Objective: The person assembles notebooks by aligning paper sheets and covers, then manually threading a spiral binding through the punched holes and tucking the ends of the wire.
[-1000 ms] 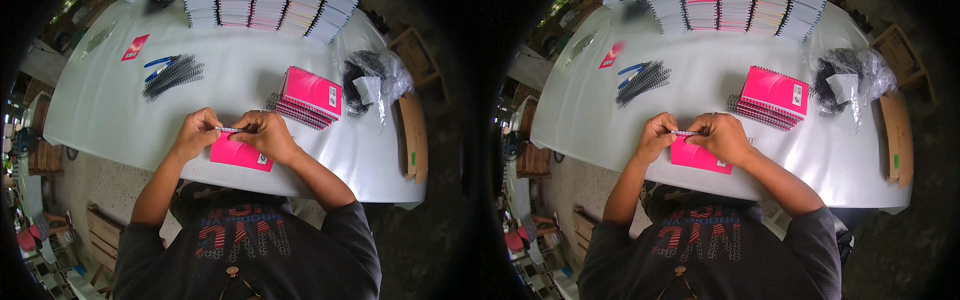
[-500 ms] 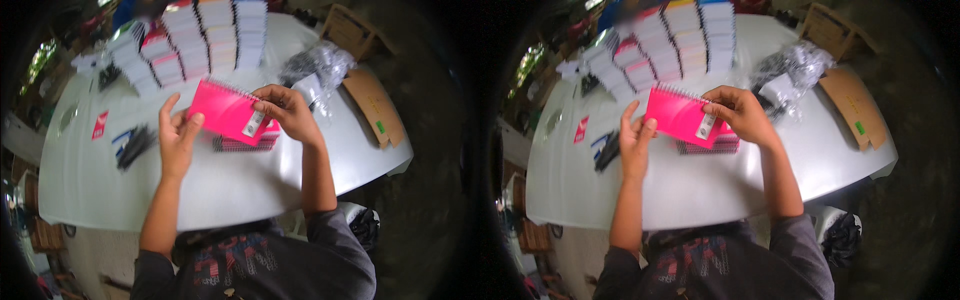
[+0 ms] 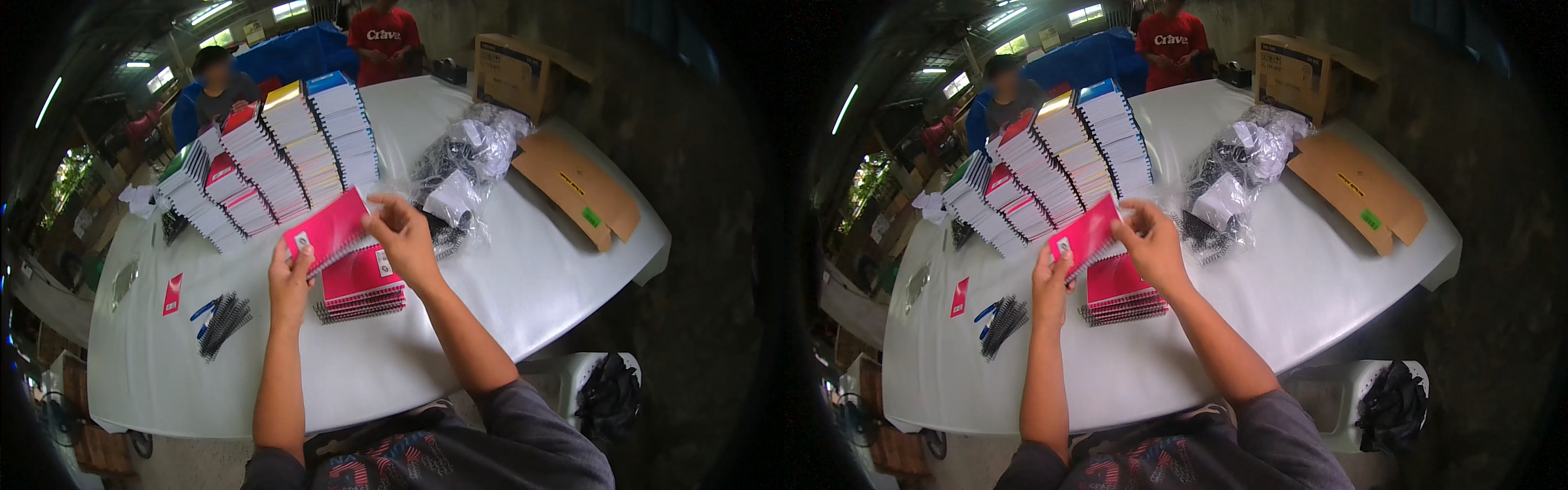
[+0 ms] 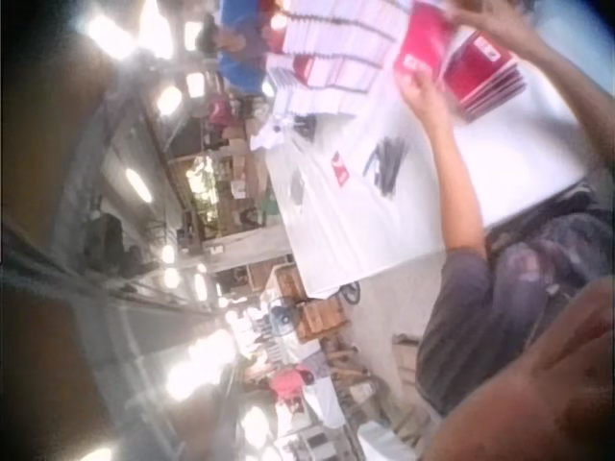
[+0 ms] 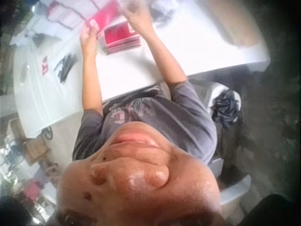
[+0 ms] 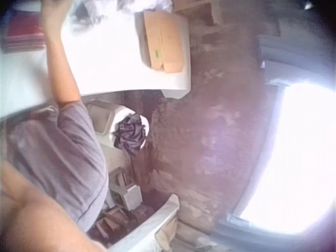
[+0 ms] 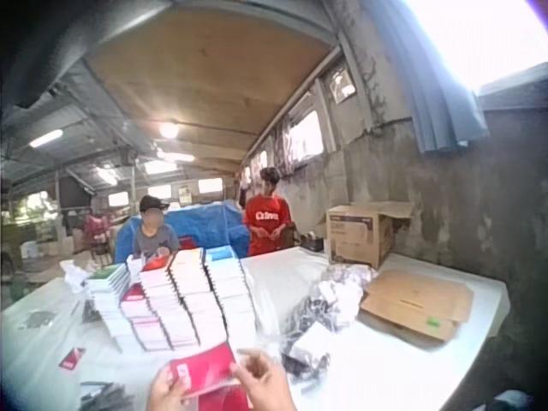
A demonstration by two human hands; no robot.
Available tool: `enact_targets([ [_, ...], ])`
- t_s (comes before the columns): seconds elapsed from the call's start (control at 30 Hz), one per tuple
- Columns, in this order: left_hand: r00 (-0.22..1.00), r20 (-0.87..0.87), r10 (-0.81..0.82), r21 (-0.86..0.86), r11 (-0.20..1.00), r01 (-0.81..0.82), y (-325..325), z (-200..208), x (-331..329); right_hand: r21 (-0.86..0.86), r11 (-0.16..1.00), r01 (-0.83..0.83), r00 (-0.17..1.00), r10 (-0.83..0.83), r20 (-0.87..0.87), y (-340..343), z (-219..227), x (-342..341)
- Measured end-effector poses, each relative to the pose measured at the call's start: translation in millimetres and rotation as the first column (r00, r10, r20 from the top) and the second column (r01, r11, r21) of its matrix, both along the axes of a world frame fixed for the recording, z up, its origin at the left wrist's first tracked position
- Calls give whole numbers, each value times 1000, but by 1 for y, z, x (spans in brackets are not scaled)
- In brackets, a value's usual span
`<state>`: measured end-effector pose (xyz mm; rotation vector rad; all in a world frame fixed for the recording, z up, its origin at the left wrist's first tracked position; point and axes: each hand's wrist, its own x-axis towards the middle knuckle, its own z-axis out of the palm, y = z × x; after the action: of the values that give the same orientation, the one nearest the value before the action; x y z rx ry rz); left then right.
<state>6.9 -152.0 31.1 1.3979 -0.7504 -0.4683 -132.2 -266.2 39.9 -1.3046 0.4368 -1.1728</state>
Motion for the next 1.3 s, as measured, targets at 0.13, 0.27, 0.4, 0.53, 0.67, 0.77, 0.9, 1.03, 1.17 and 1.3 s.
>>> enact_targets([
  [0.13, 841, 534, 87, 218, 947, -236, 3, -49, 12, -274, 952, 139, 862, -252, -439, 18, -46, -7],
  [0.27, 742, 663, 102, 379, 809, -449, 10, -45, -11, -511, 834, 209, 676, -501, -541, 27, -62, -10],
  [0.4, 766, 561, 314, 19, 920, -390, 13, -64, -12, -379, 840, 389, 755, -526, -391, 32, -78, 4],
  [0.53, 771, 512, 378, -206, 926, -317, 6, -78, -16, -193, 934, 302, 899, -346, -269, 38, -87, 12],
  [0.67, 782, 444, 437, -241, 899, -365, 10, -84, -11, 2, 947, 323, 938, -320, -131, 45, -81, 20],
  [0.77, 937, 118, 328, -143, 940, -311, 11, -99, -16, -88, 930, 356, 907, -367, -205, 48, -81, 18],
  [0.9, 917, -200, 346, -206, 900, -385, 8, -91, -29, -139, 915, 380, 873, -404, -272, 49, -88, 15],
  [1.03, 967, -67, 246, -213, 943, -255, 9, -85, -28, -78, 928, 364, 889, -371, -268, 51, -79, 19],
  [1.17, 973, -53, 224, -95, 969, -228, 11, -96, -26, -100, 936, 337, 881, -351, -317, 44, -89, 16],
  [1.3, 951, -31, 308, -88, 947, -310, 13, -85, -22, -59, 963, 262, 890, -265, -371, 48, -78, 19],
])
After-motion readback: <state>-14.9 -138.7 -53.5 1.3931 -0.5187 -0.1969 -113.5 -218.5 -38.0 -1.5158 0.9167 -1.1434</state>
